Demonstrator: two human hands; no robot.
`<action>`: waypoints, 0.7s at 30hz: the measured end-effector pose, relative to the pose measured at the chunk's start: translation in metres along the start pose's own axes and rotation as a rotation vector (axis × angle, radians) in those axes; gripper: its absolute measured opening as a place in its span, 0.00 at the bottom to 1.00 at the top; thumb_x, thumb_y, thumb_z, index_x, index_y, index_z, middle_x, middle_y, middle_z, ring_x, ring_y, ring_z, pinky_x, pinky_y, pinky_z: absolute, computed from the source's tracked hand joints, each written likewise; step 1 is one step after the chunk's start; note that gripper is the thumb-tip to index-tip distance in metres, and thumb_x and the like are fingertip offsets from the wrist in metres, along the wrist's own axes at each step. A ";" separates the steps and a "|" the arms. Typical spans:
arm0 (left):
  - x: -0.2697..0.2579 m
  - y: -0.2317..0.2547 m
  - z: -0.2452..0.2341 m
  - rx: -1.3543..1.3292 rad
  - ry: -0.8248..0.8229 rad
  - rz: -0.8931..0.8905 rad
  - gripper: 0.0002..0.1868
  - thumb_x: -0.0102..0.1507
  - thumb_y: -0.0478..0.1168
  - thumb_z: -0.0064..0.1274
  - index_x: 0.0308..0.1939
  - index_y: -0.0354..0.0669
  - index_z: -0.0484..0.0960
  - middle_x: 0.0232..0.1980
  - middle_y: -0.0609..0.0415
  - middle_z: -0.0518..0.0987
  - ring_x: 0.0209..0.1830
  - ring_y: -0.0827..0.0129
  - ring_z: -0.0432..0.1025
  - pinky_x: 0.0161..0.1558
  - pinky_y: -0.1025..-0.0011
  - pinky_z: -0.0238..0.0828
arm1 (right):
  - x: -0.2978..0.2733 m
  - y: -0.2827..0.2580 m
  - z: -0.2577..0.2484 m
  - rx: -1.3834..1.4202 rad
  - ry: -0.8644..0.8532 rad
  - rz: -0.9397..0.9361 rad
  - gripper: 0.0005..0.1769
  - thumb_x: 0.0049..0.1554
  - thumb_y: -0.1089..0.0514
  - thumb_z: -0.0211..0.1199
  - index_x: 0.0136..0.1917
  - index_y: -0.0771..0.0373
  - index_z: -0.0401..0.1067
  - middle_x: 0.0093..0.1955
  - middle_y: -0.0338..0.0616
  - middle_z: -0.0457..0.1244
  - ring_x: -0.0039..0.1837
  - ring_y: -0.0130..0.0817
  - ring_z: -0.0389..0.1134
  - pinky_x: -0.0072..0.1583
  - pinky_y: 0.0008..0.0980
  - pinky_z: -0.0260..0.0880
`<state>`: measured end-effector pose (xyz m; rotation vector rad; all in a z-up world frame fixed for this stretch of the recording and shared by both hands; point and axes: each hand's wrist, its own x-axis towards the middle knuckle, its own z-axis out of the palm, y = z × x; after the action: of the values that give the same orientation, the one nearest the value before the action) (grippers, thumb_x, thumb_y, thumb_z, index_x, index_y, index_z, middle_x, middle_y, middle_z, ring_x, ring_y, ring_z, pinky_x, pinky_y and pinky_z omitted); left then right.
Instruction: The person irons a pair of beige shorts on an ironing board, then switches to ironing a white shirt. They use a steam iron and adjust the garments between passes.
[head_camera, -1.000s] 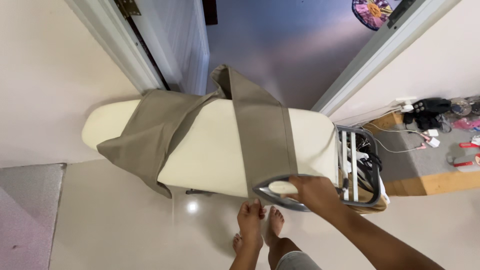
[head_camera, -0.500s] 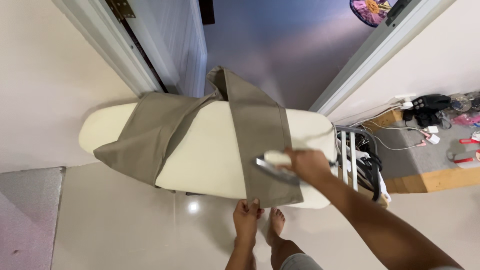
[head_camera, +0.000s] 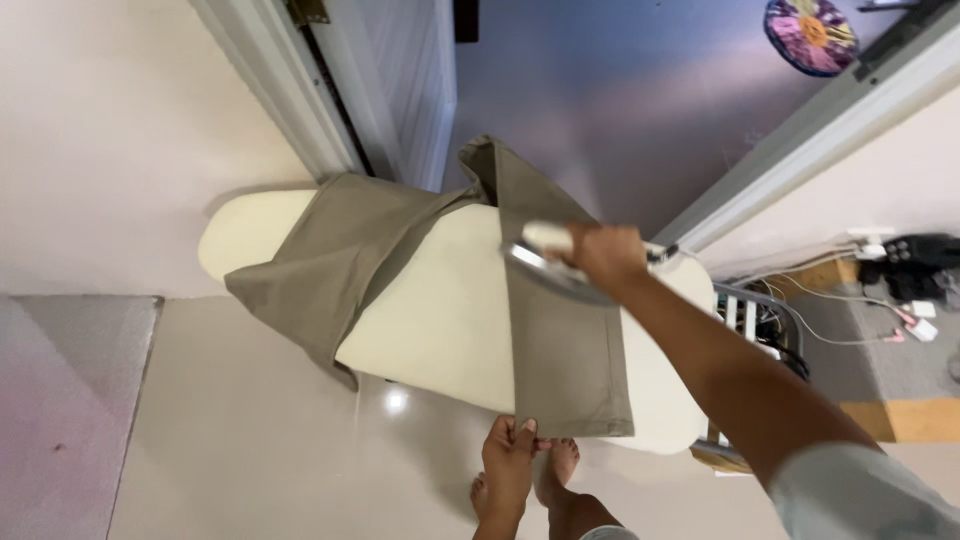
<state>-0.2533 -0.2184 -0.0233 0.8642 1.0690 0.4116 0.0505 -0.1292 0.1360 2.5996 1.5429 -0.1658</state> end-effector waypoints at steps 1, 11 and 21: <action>0.003 -0.005 0.000 0.012 0.008 0.027 0.09 0.66 0.37 0.53 0.36 0.32 0.77 0.30 0.50 0.81 0.30 0.70 0.80 0.36 0.71 0.78 | 0.012 0.001 -0.006 -0.014 0.062 0.022 0.38 0.59 0.22 0.51 0.57 0.57 0.73 0.37 0.43 0.70 0.35 0.37 0.72 0.36 0.40 0.71; 0.035 0.065 -0.059 0.018 0.117 -0.058 0.18 0.67 0.53 0.52 0.36 0.40 0.76 0.28 0.51 0.81 0.28 0.68 0.76 0.37 0.69 0.79 | -0.083 -0.032 0.002 0.075 -0.136 -0.104 0.36 0.55 0.25 0.57 0.61 0.52 0.71 0.38 0.43 0.70 0.37 0.36 0.72 0.36 0.39 0.71; 0.034 0.086 -0.051 0.082 0.198 -0.080 0.21 0.68 0.53 0.53 0.30 0.41 0.74 0.24 0.50 0.78 0.22 0.69 0.70 0.27 0.71 0.68 | -0.226 -0.033 0.037 0.219 0.012 -0.342 0.26 0.50 0.34 0.67 0.48 0.56 0.74 0.43 0.43 0.72 0.44 0.41 0.74 0.44 0.42 0.75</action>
<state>-0.2741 -0.1218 0.0136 0.8623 1.3061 0.3937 -0.0878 -0.3144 0.1325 2.4661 2.0710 -0.3690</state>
